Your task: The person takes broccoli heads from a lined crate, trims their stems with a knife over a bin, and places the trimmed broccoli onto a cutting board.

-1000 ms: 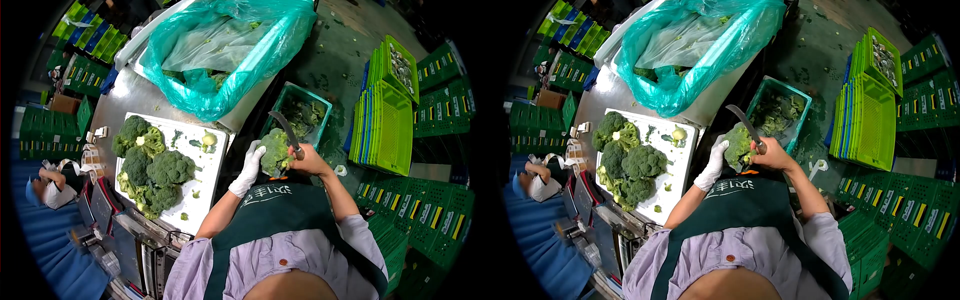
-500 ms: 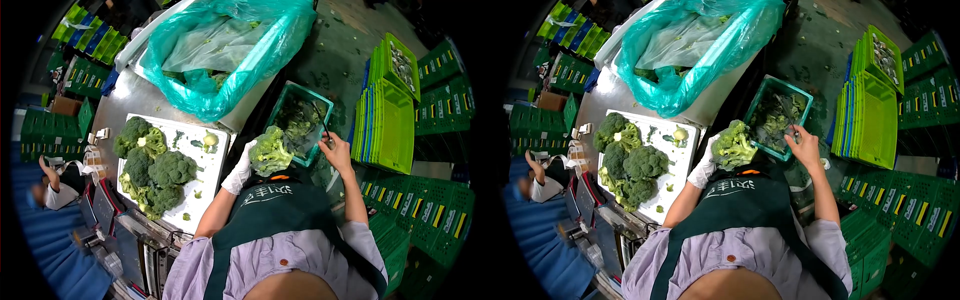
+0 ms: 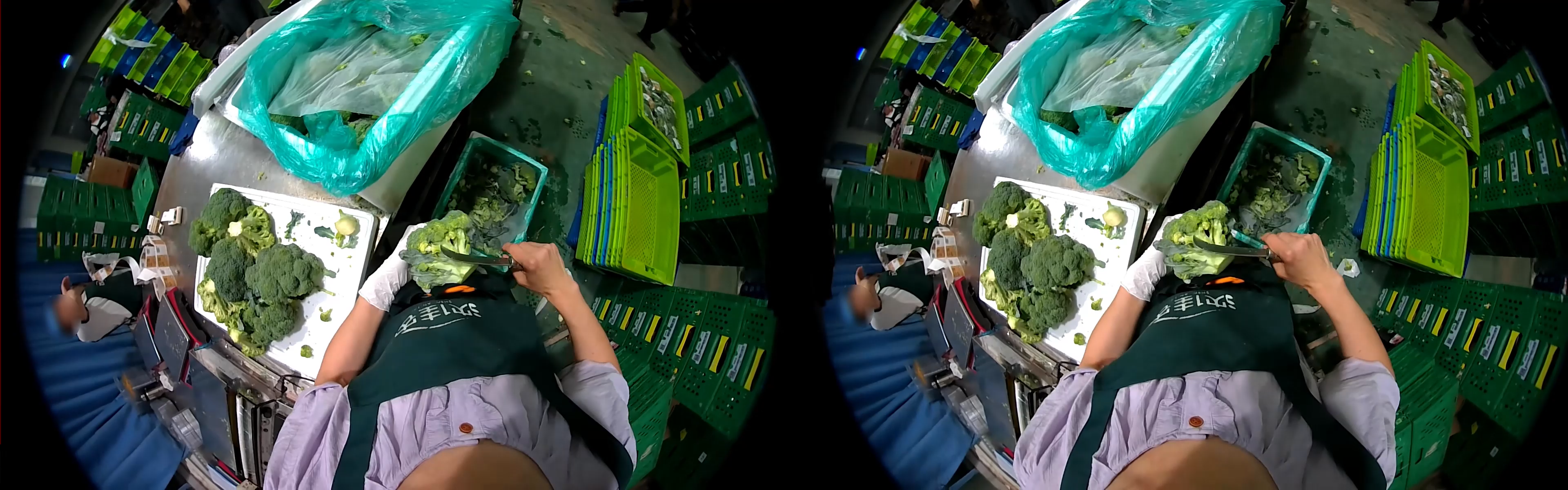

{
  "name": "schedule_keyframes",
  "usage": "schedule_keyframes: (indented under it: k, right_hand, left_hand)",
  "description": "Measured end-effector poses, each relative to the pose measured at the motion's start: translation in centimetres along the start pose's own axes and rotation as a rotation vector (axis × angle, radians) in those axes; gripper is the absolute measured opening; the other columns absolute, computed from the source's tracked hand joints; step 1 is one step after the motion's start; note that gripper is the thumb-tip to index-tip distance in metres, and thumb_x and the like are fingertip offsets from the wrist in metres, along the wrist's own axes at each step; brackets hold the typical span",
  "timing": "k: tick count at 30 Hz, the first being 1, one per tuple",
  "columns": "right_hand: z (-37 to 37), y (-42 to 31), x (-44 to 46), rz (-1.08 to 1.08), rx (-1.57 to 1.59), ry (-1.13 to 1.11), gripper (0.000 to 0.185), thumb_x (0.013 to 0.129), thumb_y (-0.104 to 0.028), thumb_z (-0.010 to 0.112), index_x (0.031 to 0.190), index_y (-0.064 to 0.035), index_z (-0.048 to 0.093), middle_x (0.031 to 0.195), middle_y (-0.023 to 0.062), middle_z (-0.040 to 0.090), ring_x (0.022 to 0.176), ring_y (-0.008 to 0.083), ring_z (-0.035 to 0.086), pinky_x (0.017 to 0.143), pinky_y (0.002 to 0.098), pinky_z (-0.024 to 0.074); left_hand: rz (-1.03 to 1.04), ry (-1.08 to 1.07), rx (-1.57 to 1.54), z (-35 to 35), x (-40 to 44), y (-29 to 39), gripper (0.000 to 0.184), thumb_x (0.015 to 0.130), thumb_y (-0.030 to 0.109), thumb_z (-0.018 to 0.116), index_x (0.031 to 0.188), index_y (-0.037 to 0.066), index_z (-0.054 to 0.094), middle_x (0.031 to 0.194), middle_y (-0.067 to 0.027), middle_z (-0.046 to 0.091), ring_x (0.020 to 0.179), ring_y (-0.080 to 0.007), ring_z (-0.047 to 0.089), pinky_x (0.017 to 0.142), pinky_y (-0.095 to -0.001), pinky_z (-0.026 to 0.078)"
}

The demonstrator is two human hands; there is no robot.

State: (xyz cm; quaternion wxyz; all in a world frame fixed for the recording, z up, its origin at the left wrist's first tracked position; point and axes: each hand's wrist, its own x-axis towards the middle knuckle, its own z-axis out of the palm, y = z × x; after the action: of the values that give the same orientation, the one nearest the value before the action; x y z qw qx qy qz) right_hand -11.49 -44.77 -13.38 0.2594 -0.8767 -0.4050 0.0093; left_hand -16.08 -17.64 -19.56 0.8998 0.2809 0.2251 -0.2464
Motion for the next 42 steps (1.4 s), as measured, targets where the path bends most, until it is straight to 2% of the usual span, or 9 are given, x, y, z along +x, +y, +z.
schedule_keyframes:
  k: [5, 6, 11, 21, 25, 33, 38, 41, 42]
  right_hand:
    - [0.9, 0.6, 0.7, -0.081, -0.105, 0.026, 0.018, 0.066, -0.004, 0.061, 0.082, -0.0075, 0.054, 0.067, 0.0077, 0.057, 0.06, 0.0276, 0.06, 0.048, 0.0376, 0.0467]
    - [1.3, 0.5, 0.8, -0.081, -0.106, 0.027, 0.018, 0.066, -0.004, 0.061, 0.082, -0.0075, 0.054, 0.067, 0.0077, 0.057, 0.06, 0.0276, 0.06, 0.048, 0.0376, 0.0467]
    - [3.2, 1.0, 0.7, 0.042, -0.226, 0.125, 0.014, 0.068, -0.005, 0.061, 0.077, -0.007, 0.05, 0.064, 0.0085, 0.055, 0.058, 0.0278, 0.06, 0.045, 0.0383, 0.0454]
    - [6.3, 1.1, 1.2, 0.186, -0.278, 0.07, 0.012, 0.07, -0.006, 0.059, 0.076, -0.0071, 0.049, 0.063, 0.0105, 0.055, 0.056, 0.0301, 0.061, 0.045, 0.0413, 0.0474]
    - [7.6, 3.5, 0.6, 0.497, -0.357, -0.106, 0.016, 0.07, -0.004, 0.059, 0.085, -0.0059, 0.053, 0.062, 0.0151, 0.058, 0.057, 0.0349, 0.061, 0.047, 0.0455, 0.0478]
    - [3.6, 3.7, -0.2, 0.721, -0.036, -0.085, 0.025, 0.08, -0.019, 0.066, 0.099, -0.0028, 0.062, 0.079, 0.0218, 0.065, 0.075, 0.0397, 0.063, 0.064, 0.0462, 0.0508]
    - [2.7, 1.5, -0.2, 0.576, 0.252, 0.05, 0.024, 0.078, -0.021, 0.069, 0.092, -0.0023, 0.063, 0.069, 0.0169, 0.065, 0.064, 0.0315, 0.065, 0.056, 0.0404, 0.0495]
    - [1.5, -1.3, 0.4, 0.51, 0.507, 0.037, 0.033, 0.074, -0.021, 0.076, 0.095, 0.0002, 0.063, 0.077, 0.007, 0.069, 0.055, 0.0053, 0.054, 0.052, 0.0227, 0.0452]
    - [2.0, -1.7, 0.4, 0.424, 0.533, 0.096, 0.038, 0.072, -0.022, 0.078, 0.099, -0.0002, 0.062, 0.082, 0.0063, 0.069, 0.055, 0.0056, 0.053, 0.052, 0.0224, 0.0446]
  left_hand:
    - [-0.257, -0.088, 0.053, -0.8, 0.3, -1.1, 0.036, 0.093, 0.031, 0.045, 0.107, 0.0, 0.06, 0.099, -0.0124, 0.066, 0.085, -0.0222, 0.065, 0.078, -0.0359, 0.055]
    - [-0.348, -0.193, -0.178, -1.9, 0.8, -1.6, 0.038, 0.098, 0.026, 0.035, 0.121, 0.001, 0.053, 0.111, -0.0124, 0.062, 0.097, -0.0235, 0.062, 0.086, -0.0373, 0.052]
    - [-0.215, -0.138, -0.08, -1.9, 0.9, -2.5, 0.05, 0.097, 0.043, 0.029, 0.127, 0.007, 0.046, 0.125, -0.0121, 0.054, 0.111, -0.0247, 0.055, 0.096, -0.0414, 0.044]
    - [-0.229, -0.043, 0.046, -3.1, 1.6, -1.3, 0.058, 0.095, 0.052, 0.03, 0.125, 0.006, 0.05, 0.121, -0.013, 0.058, 0.104, -0.0264, 0.06, 0.085, -0.0413, 0.052]
    - [-0.305, 0.19, 0.187, -0.8, 0.5, 0.0, 0.052, 0.092, 0.049, 0.04, 0.119, 0.007, 0.055, 0.115, -0.0091, 0.061, 0.1, -0.023, 0.062, 0.081, -0.0384, 0.054]
    - [-0.134, 0.015, 0.105, -1.9, 1.3, -1.8, 0.042, 0.094, 0.039, 0.044, 0.115, 0.004, 0.056, 0.107, -0.0078, 0.064, 0.094, -0.019, 0.063, 0.082, -0.0332, 0.053]
    - [-0.093, 0.079, 0.128, -1.1, 0.5, -1.6, 0.043, 0.094, 0.036, 0.043, 0.122, 0.005, 0.052, 0.113, -0.0094, 0.061, 0.099, -0.0205, 0.061, 0.086, -0.0359, 0.051]
    - [-0.038, 0.032, 0.124, -0.7, 0.7, -1.6, 0.047, 0.094, 0.038, 0.043, 0.125, 0.005, 0.05, 0.116, -0.01, 0.059, 0.102, -0.0224, 0.06, 0.089, -0.0384, 0.049]
    - [-0.036, 0.051, 0.111, -0.6, 0.8, -1.5, 0.047, 0.094, 0.039, 0.042, 0.125, 0.005, 0.05, 0.116, -0.0097, 0.059, 0.102, -0.0226, 0.06, 0.089, -0.0384, 0.05]
